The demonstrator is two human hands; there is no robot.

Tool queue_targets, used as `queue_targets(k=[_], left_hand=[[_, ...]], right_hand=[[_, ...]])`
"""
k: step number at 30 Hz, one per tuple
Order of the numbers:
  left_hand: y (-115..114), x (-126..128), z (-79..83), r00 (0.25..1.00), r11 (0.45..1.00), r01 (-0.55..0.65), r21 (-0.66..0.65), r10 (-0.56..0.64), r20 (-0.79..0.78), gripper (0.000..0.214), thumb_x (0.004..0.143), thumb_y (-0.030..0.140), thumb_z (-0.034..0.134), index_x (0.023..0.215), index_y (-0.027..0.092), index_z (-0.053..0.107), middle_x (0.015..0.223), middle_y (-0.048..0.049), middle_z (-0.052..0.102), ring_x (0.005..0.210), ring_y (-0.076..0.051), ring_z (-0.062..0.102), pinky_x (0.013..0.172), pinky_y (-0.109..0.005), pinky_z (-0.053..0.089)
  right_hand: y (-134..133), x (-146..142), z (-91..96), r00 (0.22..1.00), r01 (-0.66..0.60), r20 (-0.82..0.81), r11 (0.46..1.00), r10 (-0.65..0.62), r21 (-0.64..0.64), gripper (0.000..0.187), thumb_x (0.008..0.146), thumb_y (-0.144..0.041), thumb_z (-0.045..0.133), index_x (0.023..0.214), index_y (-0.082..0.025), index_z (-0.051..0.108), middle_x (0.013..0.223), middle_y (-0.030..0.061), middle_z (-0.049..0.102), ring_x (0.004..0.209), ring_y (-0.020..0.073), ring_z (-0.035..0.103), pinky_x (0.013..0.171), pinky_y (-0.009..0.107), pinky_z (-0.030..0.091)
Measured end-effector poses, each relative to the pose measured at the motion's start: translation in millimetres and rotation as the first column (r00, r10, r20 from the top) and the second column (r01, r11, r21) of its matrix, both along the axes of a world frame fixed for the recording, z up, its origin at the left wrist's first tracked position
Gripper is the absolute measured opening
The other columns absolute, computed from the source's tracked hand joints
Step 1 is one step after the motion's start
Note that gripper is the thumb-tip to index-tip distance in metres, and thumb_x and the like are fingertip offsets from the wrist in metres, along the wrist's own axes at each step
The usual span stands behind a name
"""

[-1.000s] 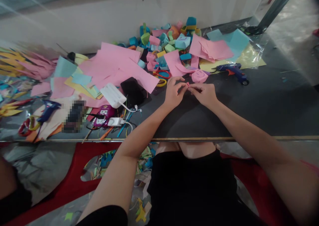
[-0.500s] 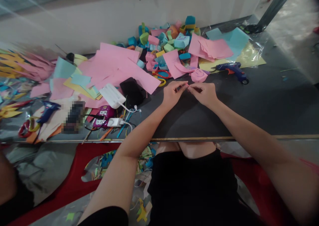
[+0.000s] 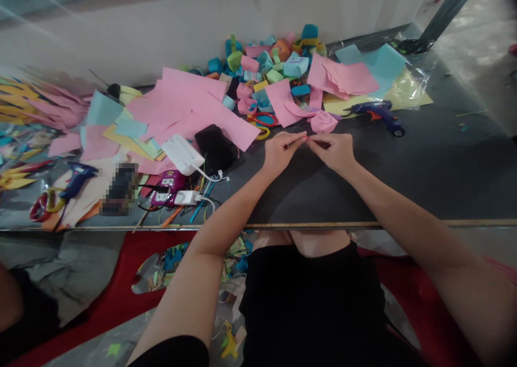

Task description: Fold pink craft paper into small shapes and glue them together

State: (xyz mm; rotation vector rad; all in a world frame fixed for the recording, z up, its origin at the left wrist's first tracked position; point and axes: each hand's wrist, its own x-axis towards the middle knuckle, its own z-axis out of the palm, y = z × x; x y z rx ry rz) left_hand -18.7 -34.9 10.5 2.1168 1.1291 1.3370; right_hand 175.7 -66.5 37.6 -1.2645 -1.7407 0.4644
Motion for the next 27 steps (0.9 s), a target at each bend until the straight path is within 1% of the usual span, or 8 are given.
queue_targets(k=[3,6,10,13,16,19,22,27], left_hand=[[0.0,-0.8,1.2,0.999,1.000,-0.012,-0.019,0.013,0.031,0.017,0.098,0.033,0.072,0.111,0.029,0.083,0.102,-0.0039,0.083,0.086,-0.017,0.072,0.069,-0.031,0.057],[1.2,-3.3,4.7,0.999,0.999,0.034,-0.007,-0.033,0.030,0.021,0.098,0.031,0.072,0.116,0.029,0.082,0.106,-0.0039,0.082,0.093,-0.017,0.072,0.071,-0.030,0.057],[5.3,-7.5,8.4,0.992,0.993,0.119,-0.019,-0.119,-0.033,0.024,0.099,0.029,0.070,0.121,0.033,0.080,0.110,-0.0027,0.081,0.102,-0.016,0.073,0.083,-0.031,0.059],[9.9,-9.7,6.9,0.978,0.975,0.206,-0.078,-0.204,0.032,0.022,0.101,0.035,0.069,0.119,0.032,0.080,0.110,-0.0036,0.081,0.102,-0.015,0.074,0.088,-0.031,0.060],[13.6,-10.9,3.8,0.951,0.944,0.294,-0.150,-0.274,0.143,0.024,0.101,0.042,0.068,0.115,0.030,0.082,0.108,-0.0042,0.082,0.101,-0.015,0.076,0.091,-0.031,0.061],[14.4,-11.9,2.9,0.939,0.914,0.321,-0.247,-0.273,0.212,0.027,0.097,0.048,0.073,0.111,0.027,0.083,0.107,-0.0053,0.083,0.100,-0.018,0.078,0.091,-0.033,0.062],[13.6,-13.5,4.8,0.939,0.897,0.309,-0.315,-0.235,0.250,0.029,0.091,0.048,0.079,0.108,0.025,0.084,0.108,-0.0071,0.084,0.101,-0.020,0.079,0.092,-0.036,0.063],[14.1,-17.4,8.1,0.962,0.899,0.247,-0.363,-0.181,0.206,0.025,0.087,0.040,0.085,0.105,0.024,0.085,0.104,-0.0082,0.084,0.093,-0.020,0.078,0.087,-0.037,0.064]], right_hand=[[-0.4,-1.4,1.4,0.998,-0.045,-0.047,0.999,0.044,-0.025,0.033,0.093,-0.052,0.070,0.092,-0.023,0.086,0.082,0.0057,0.083,0.068,0.0199,0.074,0.070,0.034,0.058],[2.0,-1.6,3.0,0.978,-0.139,-0.170,0.984,0.120,-0.107,0.049,0.090,-0.067,0.068,0.092,-0.020,0.084,0.081,0.0072,0.081,0.062,0.0167,0.071,0.062,0.031,0.057],[8.6,-0.5,3.5,0.892,-0.369,-0.370,0.890,0.258,-0.267,0.060,0.079,-0.078,0.073,0.087,-0.018,0.078,0.078,0.0075,0.080,0.056,0.0127,0.067,0.048,0.025,0.050],[11.6,-0.4,3.4,0.820,-0.478,-0.493,0.822,0.291,-0.310,0.061,0.072,-0.078,0.080,0.084,-0.018,0.076,0.076,0.0063,0.079,0.055,0.0111,0.065,0.045,0.023,0.047],[12.1,-0.7,4.1,0.795,-0.499,-0.540,0.804,0.277,-0.323,0.060,0.069,-0.076,0.083,0.083,-0.018,0.076,0.076,0.0055,0.079,0.055,0.0107,0.065,0.045,0.022,0.047],[12.8,0.0,4.1,0.802,-0.491,-0.534,0.804,0.267,-0.336,0.059,0.067,-0.074,0.086,0.082,-0.018,0.079,0.078,0.0065,0.080,0.056,0.0107,0.065,0.046,0.022,0.047],[15.1,2.1,1.5,0.826,-0.468,-0.498,0.815,0.266,-0.341,0.057,0.067,-0.071,0.087,0.083,-0.017,0.082,0.080,0.0082,0.081,0.055,0.0109,0.066,0.045,0.023,0.046],[17.3,5.2,-3.3,0.887,-0.389,-0.391,0.852,0.245,-0.349,0.053,0.072,-0.068,0.085,0.088,-0.017,0.085,0.085,0.0105,0.083,0.054,0.0116,0.067,0.044,0.024,0.046]])
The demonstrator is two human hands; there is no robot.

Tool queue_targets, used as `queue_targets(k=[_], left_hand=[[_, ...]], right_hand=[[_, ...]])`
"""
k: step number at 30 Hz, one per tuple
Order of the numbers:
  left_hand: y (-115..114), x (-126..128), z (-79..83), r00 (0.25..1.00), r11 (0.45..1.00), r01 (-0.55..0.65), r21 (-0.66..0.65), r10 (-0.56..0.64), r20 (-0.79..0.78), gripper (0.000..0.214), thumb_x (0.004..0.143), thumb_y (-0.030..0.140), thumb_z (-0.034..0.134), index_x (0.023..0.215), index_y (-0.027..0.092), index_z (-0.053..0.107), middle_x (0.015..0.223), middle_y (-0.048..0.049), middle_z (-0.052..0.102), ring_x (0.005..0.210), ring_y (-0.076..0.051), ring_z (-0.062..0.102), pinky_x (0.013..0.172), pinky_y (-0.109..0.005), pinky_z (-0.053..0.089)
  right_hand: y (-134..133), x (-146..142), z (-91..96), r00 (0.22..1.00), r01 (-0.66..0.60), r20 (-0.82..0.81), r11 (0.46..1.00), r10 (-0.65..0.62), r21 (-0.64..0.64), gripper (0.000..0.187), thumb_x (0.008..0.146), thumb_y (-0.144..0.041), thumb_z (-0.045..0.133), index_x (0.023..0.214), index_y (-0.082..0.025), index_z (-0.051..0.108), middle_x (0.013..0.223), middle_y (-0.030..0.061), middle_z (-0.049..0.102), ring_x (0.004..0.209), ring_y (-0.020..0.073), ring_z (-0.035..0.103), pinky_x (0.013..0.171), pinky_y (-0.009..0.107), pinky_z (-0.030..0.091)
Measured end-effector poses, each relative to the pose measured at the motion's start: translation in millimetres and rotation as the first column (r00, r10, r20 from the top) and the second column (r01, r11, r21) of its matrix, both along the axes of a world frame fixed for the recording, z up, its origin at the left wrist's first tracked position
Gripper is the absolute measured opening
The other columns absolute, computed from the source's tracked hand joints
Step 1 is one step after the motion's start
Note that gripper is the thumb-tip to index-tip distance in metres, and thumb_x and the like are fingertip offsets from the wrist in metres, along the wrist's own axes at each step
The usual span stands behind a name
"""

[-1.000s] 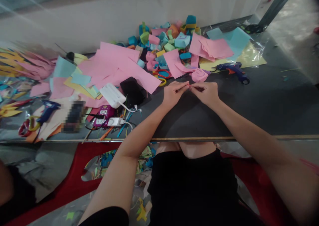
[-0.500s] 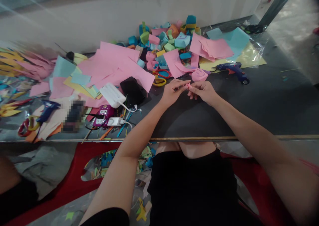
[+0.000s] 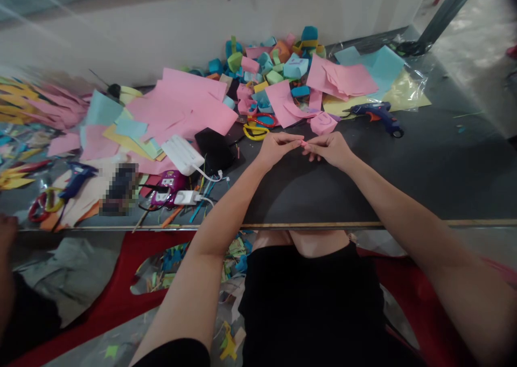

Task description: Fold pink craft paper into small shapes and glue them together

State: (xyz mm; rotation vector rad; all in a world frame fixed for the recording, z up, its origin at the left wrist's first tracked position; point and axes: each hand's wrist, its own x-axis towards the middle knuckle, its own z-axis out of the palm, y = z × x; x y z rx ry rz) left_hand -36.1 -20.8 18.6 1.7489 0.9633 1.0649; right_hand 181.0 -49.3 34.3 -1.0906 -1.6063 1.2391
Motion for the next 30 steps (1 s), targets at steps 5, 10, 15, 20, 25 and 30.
queue_targets(k=[5,10,15,20,25,30], left_hand=[[3.5,-3.3,-0.5,0.998,0.999,0.028,0.047,-0.026,-0.052,0.025,0.093,0.039,0.079,0.112,0.025,0.084,0.109,-0.0086,0.083,0.095,-0.020,0.077,0.081,-0.035,0.062],[5.5,-3.6,-0.6,0.971,0.973,0.039,0.229,0.017,-0.239,0.017,0.092,0.040,0.079,0.105,0.030,0.085,0.093,-0.0049,0.083,0.081,-0.018,0.070,0.070,-0.033,0.054],[0.3,0.1,0.9,0.945,0.928,-0.026,0.371,0.144,-0.293,0.015,0.095,0.039,0.075,0.101,0.029,0.085,0.085,-0.0032,0.080,0.082,-0.018,0.065,0.072,-0.032,0.052],[-1.4,2.9,-2.4,0.957,0.936,-0.105,0.335,0.186,-0.221,0.017,0.095,0.039,0.075,0.101,0.026,0.085,0.084,-0.0041,0.079,0.072,-0.015,0.061,0.064,-0.028,0.047],[-1.1,5.7,-5.4,0.978,0.969,-0.135,0.209,0.164,-0.129,0.017,0.092,0.038,0.078,0.098,0.024,0.087,0.083,-0.0048,0.080,0.064,-0.013,0.058,0.057,-0.027,0.040],[-2.4,6.5,-3.6,0.978,0.962,-0.149,0.228,0.177,-0.107,0.011,0.089,0.033,0.081,0.094,0.026,0.087,0.078,-0.0032,0.078,0.062,-0.012,0.056,0.056,-0.027,0.040]], right_hand=[[-2.3,0.6,2.2,0.999,0.035,0.036,0.999,-0.036,0.038,0.048,0.074,-0.065,0.084,0.089,-0.019,0.087,0.085,0.0104,0.083,0.055,0.0131,0.067,0.045,0.026,0.048],[-5.7,1.0,4.5,0.987,0.062,0.141,0.989,-0.081,0.135,0.038,0.079,-0.059,0.082,0.083,-0.022,0.087,0.077,0.0076,0.081,0.052,0.0131,0.064,0.051,0.029,0.051],[-5.7,2.0,2.5,0.964,0.123,0.211,0.973,-0.164,0.197,0.032,0.080,-0.051,0.083,0.091,-0.022,0.088,0.071,0.0052,0.079,0.049,0.0119,0.059,0.053,0.030,0.050],[-3.3,3.1,2.4,0.971,0.157,0.150,0.971,-0.185,0.179,0.039,0.075,-0.056,0.087,0.091,-0.020,0.087,0.067,0.0047,0.076,0.052,0.0121,0.059,0.054,0.029,0.049],[-2.4,2.3,5.3,0.988,0.142,0.049,0.984,-0.148,0.111,0.048,0.070,-0.066,0.087,0.087,-0.021,0.087,0.074,0.0059,0.078,0.053,0.0118,0.060,0.053,0.029,0.053],[-4.6,1.4,8.1,0.990,0.127,0.045,0.988,-0.131,0.084,0.047,0.070,-0.066,0.087,0.086,-0.021,0.086,0.077,0.0077,0.080,0.057,0.0138,0.064,0.051,0.029,0.054]])
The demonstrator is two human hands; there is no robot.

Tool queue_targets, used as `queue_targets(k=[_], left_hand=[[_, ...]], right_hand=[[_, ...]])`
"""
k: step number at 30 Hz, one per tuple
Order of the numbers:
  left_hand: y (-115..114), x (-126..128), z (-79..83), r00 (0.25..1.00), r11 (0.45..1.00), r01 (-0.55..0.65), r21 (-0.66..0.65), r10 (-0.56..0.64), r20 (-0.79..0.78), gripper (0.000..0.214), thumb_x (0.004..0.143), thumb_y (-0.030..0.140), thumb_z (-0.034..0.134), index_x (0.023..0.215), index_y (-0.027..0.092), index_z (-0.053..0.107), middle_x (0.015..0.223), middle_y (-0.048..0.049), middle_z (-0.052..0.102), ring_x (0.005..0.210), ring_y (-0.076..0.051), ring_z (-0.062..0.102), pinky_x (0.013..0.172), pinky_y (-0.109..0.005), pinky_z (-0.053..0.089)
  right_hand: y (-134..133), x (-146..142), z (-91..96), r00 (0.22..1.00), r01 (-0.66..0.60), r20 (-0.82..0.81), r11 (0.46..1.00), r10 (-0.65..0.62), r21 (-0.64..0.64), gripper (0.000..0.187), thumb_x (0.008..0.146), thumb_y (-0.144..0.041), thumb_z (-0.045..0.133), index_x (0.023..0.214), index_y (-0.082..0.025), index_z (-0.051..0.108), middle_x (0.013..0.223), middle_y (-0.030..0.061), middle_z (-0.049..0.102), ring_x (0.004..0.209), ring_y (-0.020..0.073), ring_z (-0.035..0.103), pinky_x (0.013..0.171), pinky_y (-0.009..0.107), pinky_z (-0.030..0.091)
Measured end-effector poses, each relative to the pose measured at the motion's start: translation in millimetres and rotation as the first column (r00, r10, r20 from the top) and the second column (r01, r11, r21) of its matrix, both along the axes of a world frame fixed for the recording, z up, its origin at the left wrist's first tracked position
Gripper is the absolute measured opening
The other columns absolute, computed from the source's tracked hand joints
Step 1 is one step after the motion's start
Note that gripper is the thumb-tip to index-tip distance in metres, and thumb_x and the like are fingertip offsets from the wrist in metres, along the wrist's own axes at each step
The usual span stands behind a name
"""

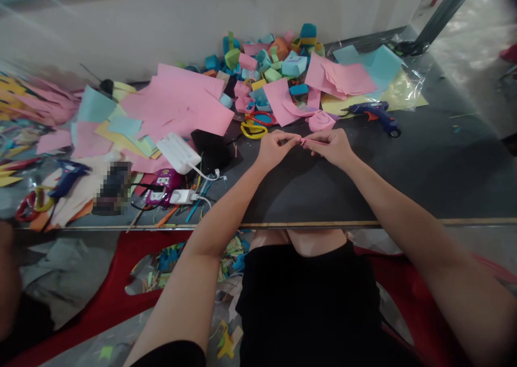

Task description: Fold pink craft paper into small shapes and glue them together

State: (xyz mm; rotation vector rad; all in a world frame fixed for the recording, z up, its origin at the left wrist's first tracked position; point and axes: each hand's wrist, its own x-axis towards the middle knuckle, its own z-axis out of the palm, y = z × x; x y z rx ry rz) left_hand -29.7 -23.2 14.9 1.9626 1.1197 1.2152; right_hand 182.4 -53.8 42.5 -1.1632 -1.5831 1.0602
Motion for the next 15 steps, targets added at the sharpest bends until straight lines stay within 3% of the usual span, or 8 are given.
queue_targets(k=[15], left_hand=[[-12.5,3.2,7.5,0.998,0.978,-0.007,0.209,0.021,-0.066,0.013,0.090,0.034,0.081,0.095,0.023,0.085,0.081,-0.0040,0.077,0.074,-0.014,0.066,0.062,-0.027,0.049]], right_hand=[[-3.3,1.4,2.4,0.998,0.041,0.038,0.989,-0.047,0.141,0.032,0.075,-0.055,0.088,0.081,-0.023,0.087,0.069,0.0046,0.078,0.057,0.0147,0.066,0.060,0.032,0.057]])
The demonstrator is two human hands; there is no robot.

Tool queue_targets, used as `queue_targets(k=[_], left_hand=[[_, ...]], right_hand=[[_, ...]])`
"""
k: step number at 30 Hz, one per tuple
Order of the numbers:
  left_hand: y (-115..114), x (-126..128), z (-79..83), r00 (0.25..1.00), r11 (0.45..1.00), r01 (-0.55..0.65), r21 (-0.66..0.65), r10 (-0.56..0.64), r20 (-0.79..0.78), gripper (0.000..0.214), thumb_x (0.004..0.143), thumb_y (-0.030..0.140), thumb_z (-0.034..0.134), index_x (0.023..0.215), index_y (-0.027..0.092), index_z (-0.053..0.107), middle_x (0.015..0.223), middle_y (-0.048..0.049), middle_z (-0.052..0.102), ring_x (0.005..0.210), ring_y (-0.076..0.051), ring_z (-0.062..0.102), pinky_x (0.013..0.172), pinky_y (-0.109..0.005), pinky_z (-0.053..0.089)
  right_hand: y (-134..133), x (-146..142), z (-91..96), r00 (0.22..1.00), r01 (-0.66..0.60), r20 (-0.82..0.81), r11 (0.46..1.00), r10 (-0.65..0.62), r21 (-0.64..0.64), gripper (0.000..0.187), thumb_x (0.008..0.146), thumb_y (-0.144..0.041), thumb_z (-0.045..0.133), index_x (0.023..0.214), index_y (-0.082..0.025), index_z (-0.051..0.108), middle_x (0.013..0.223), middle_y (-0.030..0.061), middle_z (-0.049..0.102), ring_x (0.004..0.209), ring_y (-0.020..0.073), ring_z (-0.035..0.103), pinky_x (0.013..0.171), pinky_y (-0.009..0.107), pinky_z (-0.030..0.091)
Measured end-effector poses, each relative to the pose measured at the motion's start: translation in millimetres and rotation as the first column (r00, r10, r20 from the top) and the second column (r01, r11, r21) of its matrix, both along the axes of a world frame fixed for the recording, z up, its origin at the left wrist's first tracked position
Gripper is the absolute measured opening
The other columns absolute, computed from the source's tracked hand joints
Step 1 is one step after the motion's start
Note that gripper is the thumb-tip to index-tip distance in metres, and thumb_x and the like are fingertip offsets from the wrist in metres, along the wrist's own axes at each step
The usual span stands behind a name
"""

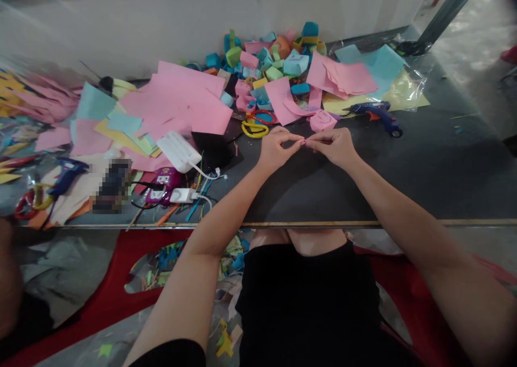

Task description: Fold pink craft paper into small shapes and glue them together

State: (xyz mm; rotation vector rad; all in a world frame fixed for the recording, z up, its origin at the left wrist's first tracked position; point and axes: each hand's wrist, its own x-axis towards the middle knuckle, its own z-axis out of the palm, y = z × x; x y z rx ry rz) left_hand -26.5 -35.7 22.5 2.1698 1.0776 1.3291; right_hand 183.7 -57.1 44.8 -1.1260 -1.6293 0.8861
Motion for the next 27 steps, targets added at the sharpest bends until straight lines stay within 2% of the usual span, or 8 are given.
queue_targets(k=[8,13,18,27], left_hand=[[-1.0,-0.3,2.0,0.999,0.999,0.031,0.035,-0.030,-0.029,0.013,0.091,0.035,0.079,0.089,0.024,0.085,0.080,-0.0034,0.076,0.079,-0.015,0.066,0.069,-0.029,0.051],[-0.7,-0.5,1.9,0.998,0.999,0.017,0.035,-0.015,-0.054,0.017,0.091,0.038,0.077,0.087,0.023,0.083,0.080,-0.0028,0.072,0.070,-0.012,0.061,0.059,-0.025,0.044],[-0.8,-0.3,4.7,0.996,0.995,0.082,0.058,-0.079,-0.052,0.017,0.092,0.036,0.075,0.084,0.022,0.081,0.074,-0.0016,0.069,0.069,-0.012,0.058,0.058,-0.025,0.043],[-4.1,-2.6,6.4,0.994,0.995,0.100,-0.031,-0.101,-0.040,0.019,0.091,0.039,0.075,0.087,0.023,0.083,0.085,-0.0041,0.071,0.066,-0.010,0.057,0.056,-0.024,0.047]], right_hand=[[-1.6,2.7,-0.3,0.997,0.008,0.076,0.999,-0.012,0.046,0.031,0.077,-0.055,0.087,0.081,-0.024,0.087,0.069,0.0050,0.078,0.060,0.0176,0.070,0.062,0.033,0.057],[-2.8,2.1,-0.6,0.994,0.015,0.110,0.998,-0.022,0.067,0.025,0.079,-0.049,0.086,0.081,-0.024,0.087,0.070,0.0047,0.079,0.062,0.0174,0.070,0.062,0.032,0.056],[-4.3,0.5,-0.2,0.995,0.001,0.095,0.996,-0.009,0.090,0.023,0.080,-0.046,0.085,0.081,-0.024,0.087,0.070,0.0041,0.079,0.062,0.0174,0.071,0.063,0.031,0.057],[-9.3,0.3,2.3,0.985,0.024,0.168,0.995,-0.041,0.099,0.020,0.080,-0.045,0.084,0.080,-0.025,0.086,0.076,0.0050,0.081,0.071,0.0217,0.074,0.068,0.035,0.060]])
